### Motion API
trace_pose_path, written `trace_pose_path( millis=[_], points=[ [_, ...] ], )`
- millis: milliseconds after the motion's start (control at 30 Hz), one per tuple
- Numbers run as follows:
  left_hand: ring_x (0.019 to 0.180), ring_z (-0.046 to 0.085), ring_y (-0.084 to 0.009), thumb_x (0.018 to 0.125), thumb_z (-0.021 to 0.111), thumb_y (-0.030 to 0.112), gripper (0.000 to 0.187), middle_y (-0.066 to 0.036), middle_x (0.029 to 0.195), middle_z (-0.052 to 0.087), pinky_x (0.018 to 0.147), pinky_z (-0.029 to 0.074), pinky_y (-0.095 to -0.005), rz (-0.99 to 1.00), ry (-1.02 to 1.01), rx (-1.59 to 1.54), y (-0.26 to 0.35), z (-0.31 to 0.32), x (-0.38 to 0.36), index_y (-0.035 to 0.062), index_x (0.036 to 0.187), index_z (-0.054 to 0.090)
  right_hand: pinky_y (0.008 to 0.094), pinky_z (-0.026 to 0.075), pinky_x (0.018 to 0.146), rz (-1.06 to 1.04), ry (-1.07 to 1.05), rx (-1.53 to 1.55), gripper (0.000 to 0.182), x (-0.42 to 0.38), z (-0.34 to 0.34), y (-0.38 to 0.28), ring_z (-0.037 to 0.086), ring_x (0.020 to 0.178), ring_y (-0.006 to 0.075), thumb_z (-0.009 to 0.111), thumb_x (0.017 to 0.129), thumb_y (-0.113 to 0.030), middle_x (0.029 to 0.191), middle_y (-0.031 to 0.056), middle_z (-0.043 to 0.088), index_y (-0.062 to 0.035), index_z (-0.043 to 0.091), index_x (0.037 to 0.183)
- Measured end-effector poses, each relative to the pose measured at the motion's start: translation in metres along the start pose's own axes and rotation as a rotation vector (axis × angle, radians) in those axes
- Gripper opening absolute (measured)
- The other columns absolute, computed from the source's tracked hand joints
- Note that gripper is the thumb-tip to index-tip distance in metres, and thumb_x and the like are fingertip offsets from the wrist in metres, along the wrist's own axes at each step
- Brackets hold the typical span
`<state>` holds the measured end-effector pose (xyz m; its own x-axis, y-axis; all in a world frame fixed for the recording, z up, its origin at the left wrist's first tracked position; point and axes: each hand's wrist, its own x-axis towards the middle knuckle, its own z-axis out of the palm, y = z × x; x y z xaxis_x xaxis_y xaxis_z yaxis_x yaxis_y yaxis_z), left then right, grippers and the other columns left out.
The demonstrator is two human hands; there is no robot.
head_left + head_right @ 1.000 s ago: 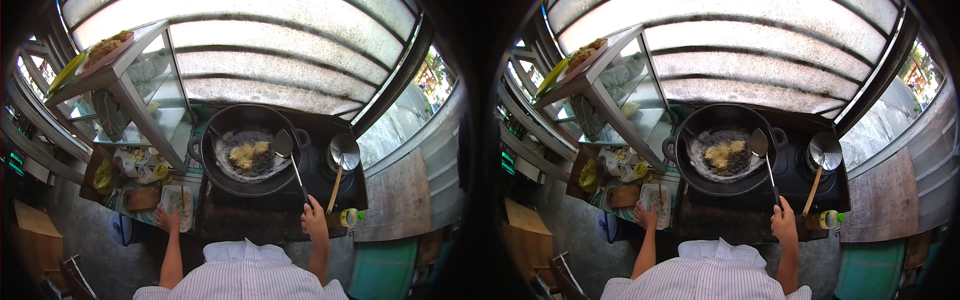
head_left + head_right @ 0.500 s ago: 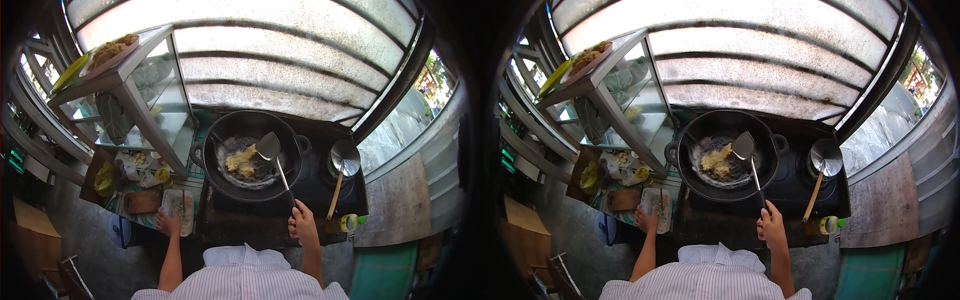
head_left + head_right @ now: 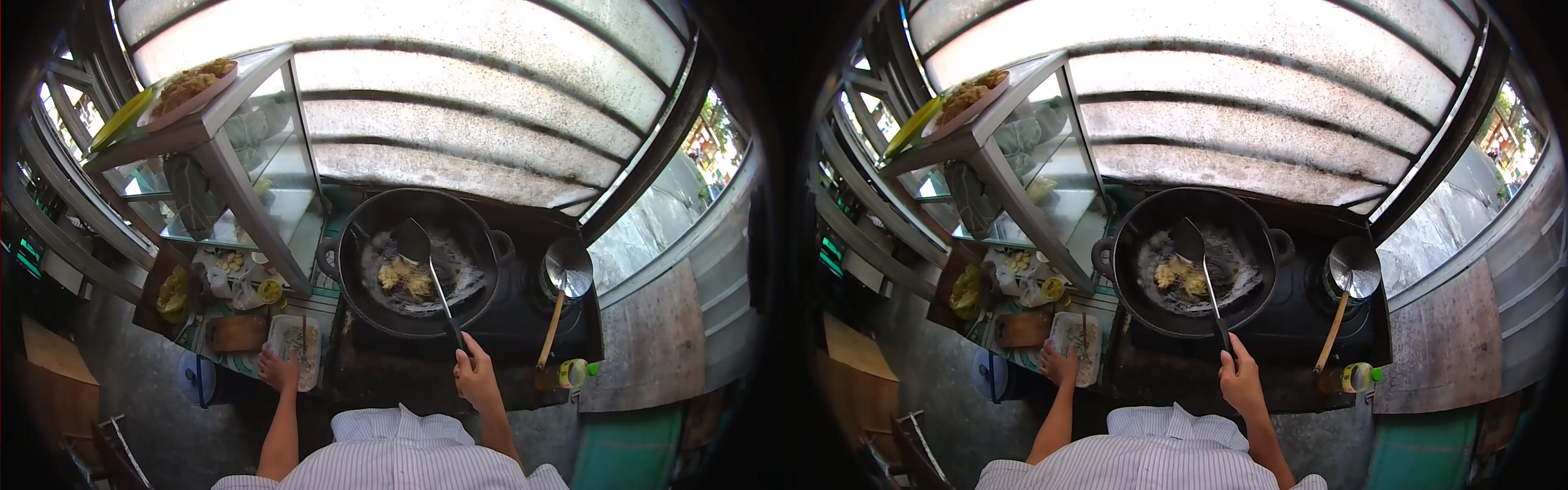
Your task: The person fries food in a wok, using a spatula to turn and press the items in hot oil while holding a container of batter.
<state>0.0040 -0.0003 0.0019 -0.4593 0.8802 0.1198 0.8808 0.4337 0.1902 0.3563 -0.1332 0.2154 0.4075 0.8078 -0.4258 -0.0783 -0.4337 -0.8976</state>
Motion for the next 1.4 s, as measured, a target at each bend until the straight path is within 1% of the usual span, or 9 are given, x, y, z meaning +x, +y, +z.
trace_pose_path(
  millis=[100,333,400,633,700,900,1200,1233,1400],
  points=[
    [0.118,0.044,-0.0311,0.079,0.064,0.045,0.067,-0.013,0.124,0.048,0.093,0.036,-0.0488,-0.002,-0.005,0.0,0.001,-0.001,0.0,0.0106,0.131,0.04,0.0225,0.036,0.046,-0.273,0.072,-0.218,0.042,0.007,-0.005,0.014,0.043,0.052,0.0053,0.049,0.095,-0.011,0.065,-0.0009,0.048,-0.002,0.044,0.136],
    [0.118,0.045,-0.0313,0.079,0.064,0.046,0.067,-0.013,0.124,0.048,0.093,0.037,-0.0492,0.008,0.02,0.0,-0.002,0.005,0.0,0.0106,0.131,0.039,0.024,0.039,0.052,-0.326,0.15,-0.313,0.04,0.018,-0.004,0.026,0.047,0.058,0.0066,0.049,0.093,-0.008,0.067,0.0016,0.051,0.0013,0.047,0.133],
    [0.117,0.045,-0.0311,0.08,0.064,0.046,0.067,-0.013,0.124,0.048,0.093,0.037,-0.049,0.012,0.013,0.006,-0.002,0.004,0.0,0.0106,0.131,0.039,0.0238,0.038,0.051,-0.529,0.219,-0.417,0.041,0.023,-0.002,0.033,0.045,0.056,0.0062,0.049,0.093,-0.007,0.066,0.0009,0.049,0.001,0.047,0.133],
    [0.116,0.046,-0.031,0.08,0.063,0.047,0.066,-0.013,0.123,0.048,0.092,0.037,-0.0481,0.019,0.016,0.032,-0.002,0.005,0.0,0.0106,0.13,0.039,0.0278,0.045,0.061,-0.29,0.116,-0.316,0.04,0.004,-0.011,0.006,0.051,0.062,0.0114,0.05,0.092,-0.007,0.074,0.0112,0.058,0.0037,0.047,0.131],
    [0.116,0.046,-0.031,0.08,0.064,0.047,0.067,-0.012,0.123,0.048,0.092,0.037,-0.0481,0.023,0.015,0.028,-0.001,0.003,0.0,0.0106,0.13,0.039,0.0332,0.049,0.069,-0.427,0.141,-0.403,0.04,0.007,-0.013,0.008,0.066,0.074,0.0341,0.05,0.091,-0.008,0.09,0.0315,0.061,0.0069,0.047,0.128],
    [0.116,0.046,-0.031,0.079,0.065,0.047,0.067,-0.012,0.122,0.049,0.092,0.037,-0.0481,0.027,0.031,0.016,-0.001,0.003,-0.001,0.0107,0.129,0.04,0.0364,0.049,0.075,-0.403,0.211,-0.441,0.04,0.011,-0.01,0.006,0.062,0.096,0.0414,0.049,0.091,-0.008,0.096,0.0334,0.06,0.006,0.047,0.128],
    [0.117,0.045,-0.0315,0.079,0.064,0.047,0.068,-0.013,0.122,0.049,0.093,0.037,-0.0488,0.021,0.028,0.015,-0.001,0.004,0.0,0.0102,0.13,0.04,0.0368,0.049,0.077,-0.311,0.255,-0.389,0.038,-0.009,-0.043,-0.011,0.064,0.096,0.0394,0.051,0.09,-0.007,0.103,0.0319,0.06,0.0057,0.05,0.126],
    [0.117,0.045,-0.0315,0.079,0.064,0.047,0.068,-0.013,0.122,0.049,0.093,0.036,-0.0489,0.018,0.024,0.015,0.0,0.003,-0.001,0.01,0.13,0.04,0.0381,0.049,0.072,-0.648,0.329,-0.5,0.04,0.007,-0.051,0.012,0.067,0.088,0.037,0.051,0.09,-0.006,0.1,0.0314,0.061,0.0056,0.049,0.127],
    [0.116,0.046,-0.0318,0.079,0.064,0.046,0.067,-0.013,0.122,0.049,0.093,0.037,-0.0491,0.021,0.027,0.013,-0.002,0.004,-0.001,0.0096,0.13,0.039,0.0398,0.049,0.069,-0.605,0.323,-0.551,0.042,0.018,-0.046,-0.002,0.065,0.083,0.0408,0.052,0.088,-0.004,0.095,0.0312,0.062,0.0052,0.049,0.128]
  ],
)
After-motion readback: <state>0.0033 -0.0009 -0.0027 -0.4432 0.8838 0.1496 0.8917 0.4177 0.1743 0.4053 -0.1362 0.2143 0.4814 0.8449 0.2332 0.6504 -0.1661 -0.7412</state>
